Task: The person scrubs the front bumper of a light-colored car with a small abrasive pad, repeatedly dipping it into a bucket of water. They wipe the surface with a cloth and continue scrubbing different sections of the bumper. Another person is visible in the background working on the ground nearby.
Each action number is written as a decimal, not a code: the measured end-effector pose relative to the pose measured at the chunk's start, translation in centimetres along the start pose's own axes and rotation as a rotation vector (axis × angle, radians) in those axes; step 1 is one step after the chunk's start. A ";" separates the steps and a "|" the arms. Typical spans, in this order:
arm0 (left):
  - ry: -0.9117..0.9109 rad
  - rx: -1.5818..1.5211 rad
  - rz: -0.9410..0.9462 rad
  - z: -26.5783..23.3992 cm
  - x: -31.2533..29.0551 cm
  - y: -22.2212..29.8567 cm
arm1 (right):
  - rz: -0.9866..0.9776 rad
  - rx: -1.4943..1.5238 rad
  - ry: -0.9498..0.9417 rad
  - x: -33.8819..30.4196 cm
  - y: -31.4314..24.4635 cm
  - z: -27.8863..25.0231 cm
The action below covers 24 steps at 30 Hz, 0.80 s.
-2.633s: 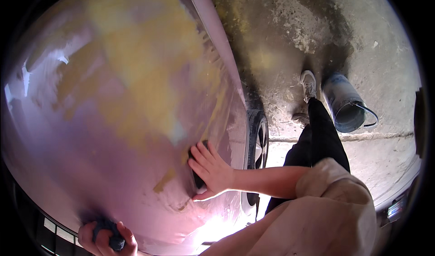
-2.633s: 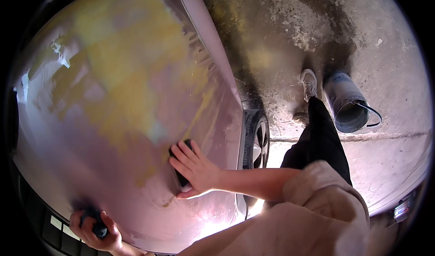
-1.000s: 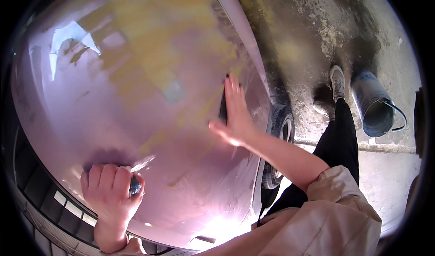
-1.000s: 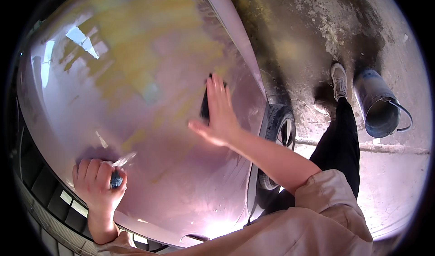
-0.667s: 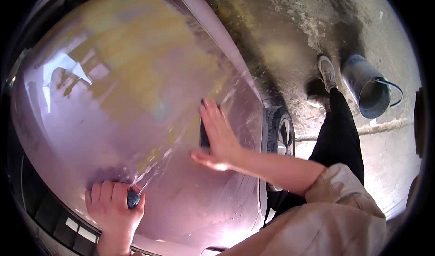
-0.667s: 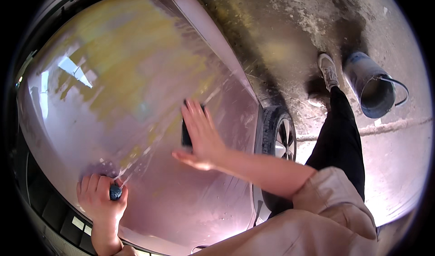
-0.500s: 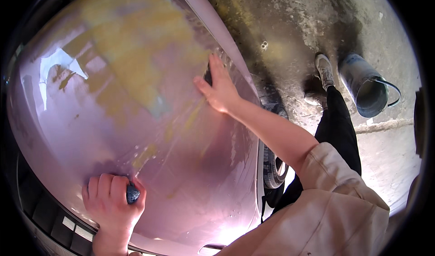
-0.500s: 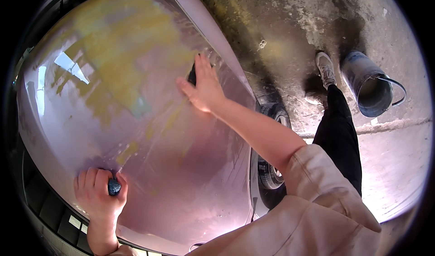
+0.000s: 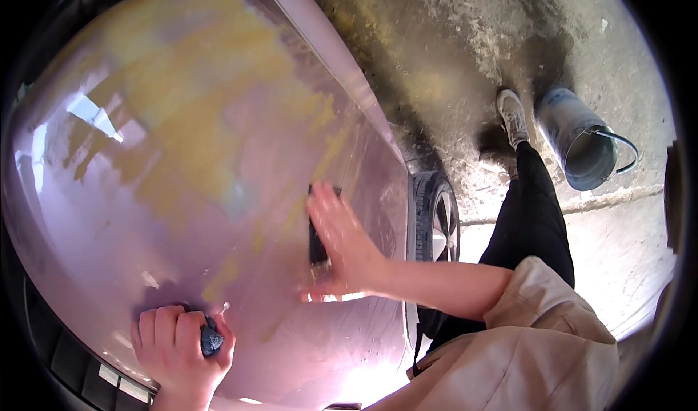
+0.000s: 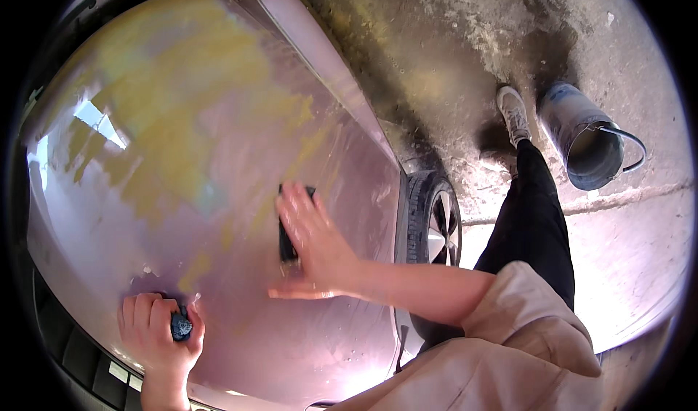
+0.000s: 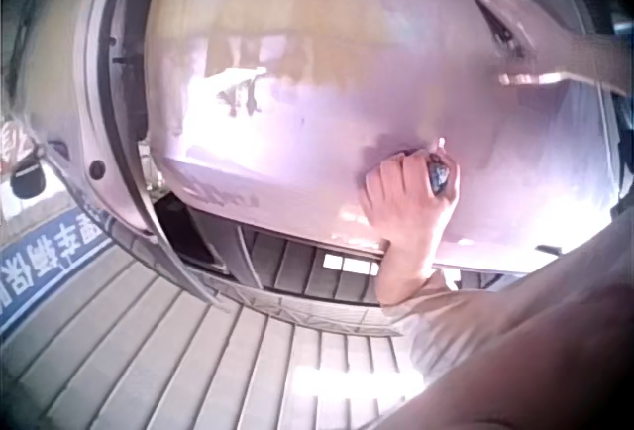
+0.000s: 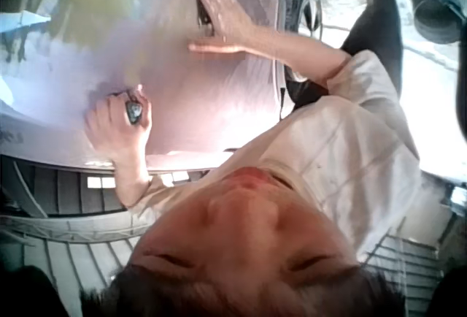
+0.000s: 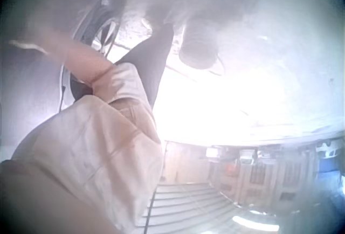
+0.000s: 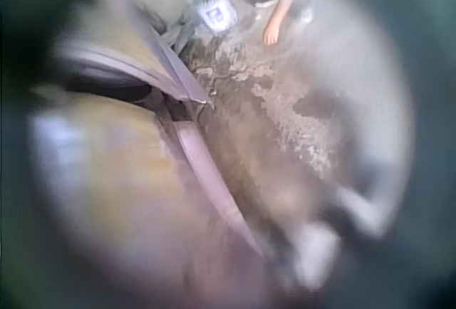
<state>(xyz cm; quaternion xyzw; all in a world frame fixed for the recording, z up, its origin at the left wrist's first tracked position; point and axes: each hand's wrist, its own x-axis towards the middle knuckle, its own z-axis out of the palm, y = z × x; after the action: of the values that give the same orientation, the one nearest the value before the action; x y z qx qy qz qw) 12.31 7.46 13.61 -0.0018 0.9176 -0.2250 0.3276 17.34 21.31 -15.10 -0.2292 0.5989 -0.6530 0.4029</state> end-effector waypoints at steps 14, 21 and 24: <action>-0.004 -0.033 -0.001 -0.7 0.2 -0.1 | 0.144 -0.020 0.001 3.6 5.7 -1.7; -0.025 -0.010 -0.018 -1.3 0.7 0.4 | -0.035 -0.115 -0.075 1.4 -0.2 -2.2; 0.002 -0.047 -0.003 0.2 -0.1 -0.4 | -0.244 -0.206 -0.064 0.6 3.8 -1.5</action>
<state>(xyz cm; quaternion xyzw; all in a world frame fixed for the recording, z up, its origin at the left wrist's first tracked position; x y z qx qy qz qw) 12.46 7.05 13.66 -0.0104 0.9230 -0.2037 0.3262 16.78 21.84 -19.20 -0.3609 0.6172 -0.6246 0.3141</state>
